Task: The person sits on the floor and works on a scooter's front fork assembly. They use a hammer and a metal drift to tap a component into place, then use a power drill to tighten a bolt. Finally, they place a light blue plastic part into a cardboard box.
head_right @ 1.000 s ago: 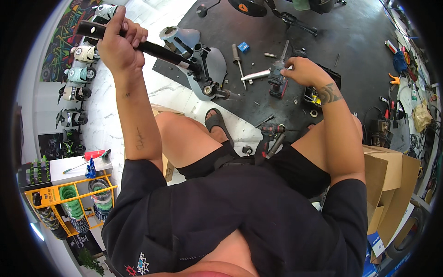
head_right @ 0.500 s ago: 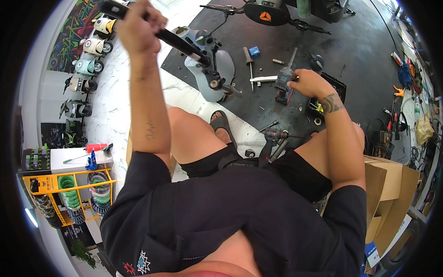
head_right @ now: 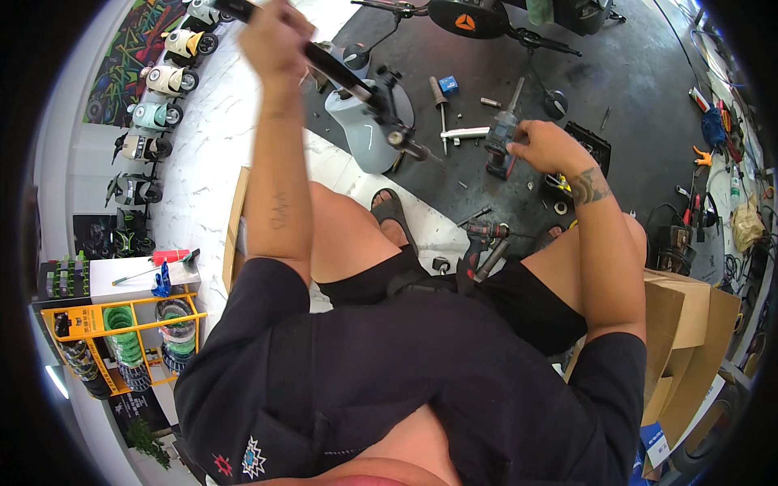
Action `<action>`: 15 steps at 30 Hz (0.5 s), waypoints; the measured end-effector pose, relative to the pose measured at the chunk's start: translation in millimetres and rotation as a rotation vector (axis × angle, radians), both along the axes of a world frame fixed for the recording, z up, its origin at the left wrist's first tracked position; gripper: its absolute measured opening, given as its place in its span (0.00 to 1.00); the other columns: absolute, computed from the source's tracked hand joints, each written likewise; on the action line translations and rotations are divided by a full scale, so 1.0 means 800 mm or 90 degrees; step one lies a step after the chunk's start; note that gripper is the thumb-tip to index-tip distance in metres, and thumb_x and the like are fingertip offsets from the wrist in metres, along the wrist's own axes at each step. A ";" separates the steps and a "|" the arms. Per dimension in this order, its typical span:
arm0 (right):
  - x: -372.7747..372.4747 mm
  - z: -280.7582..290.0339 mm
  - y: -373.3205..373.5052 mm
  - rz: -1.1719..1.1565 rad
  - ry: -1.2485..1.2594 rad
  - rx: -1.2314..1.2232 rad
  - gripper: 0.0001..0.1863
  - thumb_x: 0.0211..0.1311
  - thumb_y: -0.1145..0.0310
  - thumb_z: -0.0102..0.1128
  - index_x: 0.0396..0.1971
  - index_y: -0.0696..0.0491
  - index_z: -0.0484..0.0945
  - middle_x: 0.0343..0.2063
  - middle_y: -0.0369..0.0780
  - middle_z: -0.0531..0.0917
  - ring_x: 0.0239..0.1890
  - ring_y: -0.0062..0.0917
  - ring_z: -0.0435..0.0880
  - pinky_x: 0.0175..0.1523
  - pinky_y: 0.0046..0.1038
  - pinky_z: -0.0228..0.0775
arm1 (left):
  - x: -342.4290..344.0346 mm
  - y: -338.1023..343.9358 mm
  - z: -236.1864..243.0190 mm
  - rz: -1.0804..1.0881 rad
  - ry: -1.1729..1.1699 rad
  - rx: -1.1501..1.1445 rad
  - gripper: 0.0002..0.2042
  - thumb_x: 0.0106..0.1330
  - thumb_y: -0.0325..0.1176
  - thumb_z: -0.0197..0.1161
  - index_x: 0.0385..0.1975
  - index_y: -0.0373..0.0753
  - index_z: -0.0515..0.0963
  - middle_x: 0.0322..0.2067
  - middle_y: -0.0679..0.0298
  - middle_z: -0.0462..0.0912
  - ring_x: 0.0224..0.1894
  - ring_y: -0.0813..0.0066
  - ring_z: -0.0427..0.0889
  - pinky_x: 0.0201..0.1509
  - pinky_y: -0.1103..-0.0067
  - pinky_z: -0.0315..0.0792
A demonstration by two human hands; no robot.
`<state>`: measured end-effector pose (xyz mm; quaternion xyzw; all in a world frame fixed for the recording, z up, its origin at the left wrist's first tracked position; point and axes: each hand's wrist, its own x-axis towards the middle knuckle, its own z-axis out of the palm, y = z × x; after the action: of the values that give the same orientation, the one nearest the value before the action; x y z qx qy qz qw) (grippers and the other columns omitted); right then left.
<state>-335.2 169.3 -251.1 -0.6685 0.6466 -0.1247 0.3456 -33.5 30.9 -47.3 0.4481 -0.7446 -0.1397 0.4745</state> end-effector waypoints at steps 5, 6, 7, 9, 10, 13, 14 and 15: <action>0.008 -0.002 0.006 -0.027 -0.004 -0.012 0.24 0.68 0.57 0.67 0.52 0.62 0.83 0.46 0.54 0.89 0.51 0.48 0.88 0.58 0.39 0.78 | -0.012 -0.027 -0.020 -0.098 0.390 0.121 0.16 0.70 0.34 0.68 0.22 0.35 0.74 0.12 0.63 0.74 0.14 0.74 0.73 0.21 0.76 0.67; 0.010 -0.004 0.008 -0.007 0.024 -0.015 0.24 0.67 0.56 0.67 0.52 0.62 0.83 0.45 0.54 0.89 0.50 0.48 0.88 0.57 0.40 0.78 | -0.008 -0.045 0.002 -0.031 0.401 0.081 0.19 0.74 0.38 0.63 0.18 0.47 0.69 0.12 0.77 0.59 0.10 0.83 0.56 0.15 0.80 0.52; 0.012 -0.005 0.010 0.003 0.015 -0.011 0.24 0.67 0.56 0.67 0.52 0.62 0.83 0.45 0.54 0.89 0.50 0.48 0.88 0.57 0.40 0.78 | 0.015 -0.058 0.026 -0.167 0.415 0.098 0.19 0.75 0.39 0.62 0.19 0.47 0.69 0.12 0.76 0.59 0.10 0.83 0.57 0.15 0.78 0.53; 0.013 -0.008 0.013 0.012 0.000 -0.007 0.24 0.67 0.56 0.68 0.51 0.62 0.83 0.44 0.55 0.89 0.50 0.48 0.88 0.57 0.41 0.79 | 0.042 -0.076 0.066 -0.218 0.400 0.088 0.19 0.76 0.39 0.60 0.19 0.49 0.66 0.11 0.76 0.57 0.10 0.82 0.55 0.16 0.78 0.54; 0.013 -0.008 0.013 0.011 -0.006 -0.028 0.24 0.67 0.56 0.68 0.50 0.62 0.84 0.43 0.55 0.89 0.49 0.49 0.88 0.56 0.41 0.79 | 0.048 -0.074 0.074 -0.221 0.372 0.076 0.19 0.76 0.39 0.59 0.19 0.50 0.65 0.11 0.77 0.56 0.10 0.82 0.54 0.17 0.79 0.54; 0.007 -0.008 0.016 0.009 0.035 -0.040 0.23 0.67 0.56 0.67 0.50 0.61 0.84 0.44 0.54 0.89 0.49 0.49 0.87 0.56 0.43 0.78 | 0.035 -0.049 0.035 -0.214 0.374 0.103 0.20 0.76 0.37 0.60 0.17 0.50 0.64 0.11 0.76 0.57 0.10 0.82 0.55 0.17 0.79 0.54; 0.005 -0.008 0.016 0.001 0.039 -0.027 0.23 0.67 0.56 0.67 0.50 0.60 0.84 0.45 0.53 0.89 0.50 0.49 0.87 0.57 0.43 0.78 | 0.021 -0.037 -0.006 -0.153 0.383 0.070 0.17 0.75 0.35 0.61 0.19 0.47 0.70 0.11 0.73 0.64 0.11 0.79 0.62 0.18 0.79 0.57; 0.004 -0.009 0.016 -0.006 0.042 -0.034 0.23 0.67 0.56 0.67 0.50 0.60 0.84 0.45 0.53 0.89 0.51 0.49 0.87 0.57 0.42 0.78 | 0.001 -0.037 -0.044 0.000 0.369 0.068 0.16 0.74 0.34 0.61 0.20 0.43 0.74 0.12 0.70 0.69 0.13 0.76 0.68 0.18 0.78 0.60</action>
<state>-332.0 182.3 -258.2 -0.6783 0.6572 -0.1216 0.3054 -33.1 1.0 -82.1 0.4141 -0.5698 -0.3005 0.6431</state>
